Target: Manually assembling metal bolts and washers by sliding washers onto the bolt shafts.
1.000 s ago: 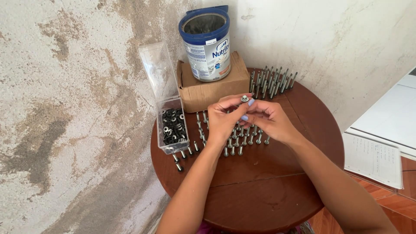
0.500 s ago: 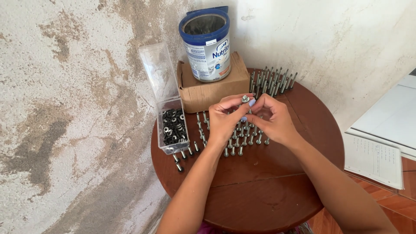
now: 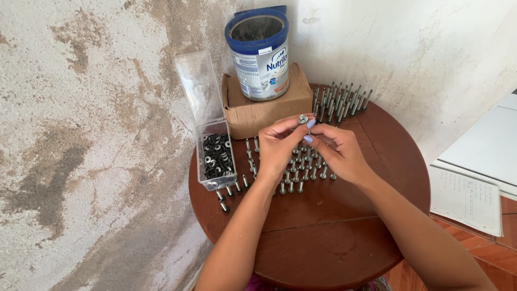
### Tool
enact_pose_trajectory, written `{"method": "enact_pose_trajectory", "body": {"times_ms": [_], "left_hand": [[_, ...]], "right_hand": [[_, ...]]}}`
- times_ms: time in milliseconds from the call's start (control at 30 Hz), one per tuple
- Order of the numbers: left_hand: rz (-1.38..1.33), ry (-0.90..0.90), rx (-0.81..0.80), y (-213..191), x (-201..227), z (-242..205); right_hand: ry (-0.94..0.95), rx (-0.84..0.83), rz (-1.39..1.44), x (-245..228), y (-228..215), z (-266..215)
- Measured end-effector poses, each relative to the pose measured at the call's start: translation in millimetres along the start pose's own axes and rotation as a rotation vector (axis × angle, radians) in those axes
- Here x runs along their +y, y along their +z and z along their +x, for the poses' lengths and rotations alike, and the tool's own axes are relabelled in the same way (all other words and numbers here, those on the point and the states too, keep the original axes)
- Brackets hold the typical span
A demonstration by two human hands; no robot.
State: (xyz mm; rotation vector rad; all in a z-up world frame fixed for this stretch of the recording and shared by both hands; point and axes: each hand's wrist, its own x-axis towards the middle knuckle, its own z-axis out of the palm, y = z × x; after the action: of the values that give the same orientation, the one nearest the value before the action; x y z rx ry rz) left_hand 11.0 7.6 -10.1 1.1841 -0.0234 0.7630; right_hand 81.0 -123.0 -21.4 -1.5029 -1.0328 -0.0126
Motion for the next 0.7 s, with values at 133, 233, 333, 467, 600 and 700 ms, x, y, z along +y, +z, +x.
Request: {"method": "enact_pose_trajectory", "body": {"times_ms": [133,233,333,467,600,700], "left_hand": [[0.047,0.035,-0.019,0.5,-5.1,-1.3],[0.082,0.058,-0.035,1.3,-5.2,-2.3],[0.072,0.058,-0.034,1.1,-3.8,-1.8],[0.122,0.084,-0.033,-2.8,-10.8,-0.3],[0.14,0.099,-0.043,-0.5,-10.6,-0.8],[0.124,0.097,-0.041,0.6,-9.7,-0.6]], "right_hand": [[-0.057,0.053,-0.034,2.9,0.4,-2.1],[-0.079,0.093,-0.04,8.7,-0.5,-1.9],[-0.117,0.142,-0.06,11.2,-2.2,-0.3],[-0.118,0.223,-0.092,21.6,-6.6,-0.9],[-0.114,0.268,-0.13,26.2,-7.9,-2.4],[-0.115,0.278,-0.14,25.4,-5.8,-1.9]]}}
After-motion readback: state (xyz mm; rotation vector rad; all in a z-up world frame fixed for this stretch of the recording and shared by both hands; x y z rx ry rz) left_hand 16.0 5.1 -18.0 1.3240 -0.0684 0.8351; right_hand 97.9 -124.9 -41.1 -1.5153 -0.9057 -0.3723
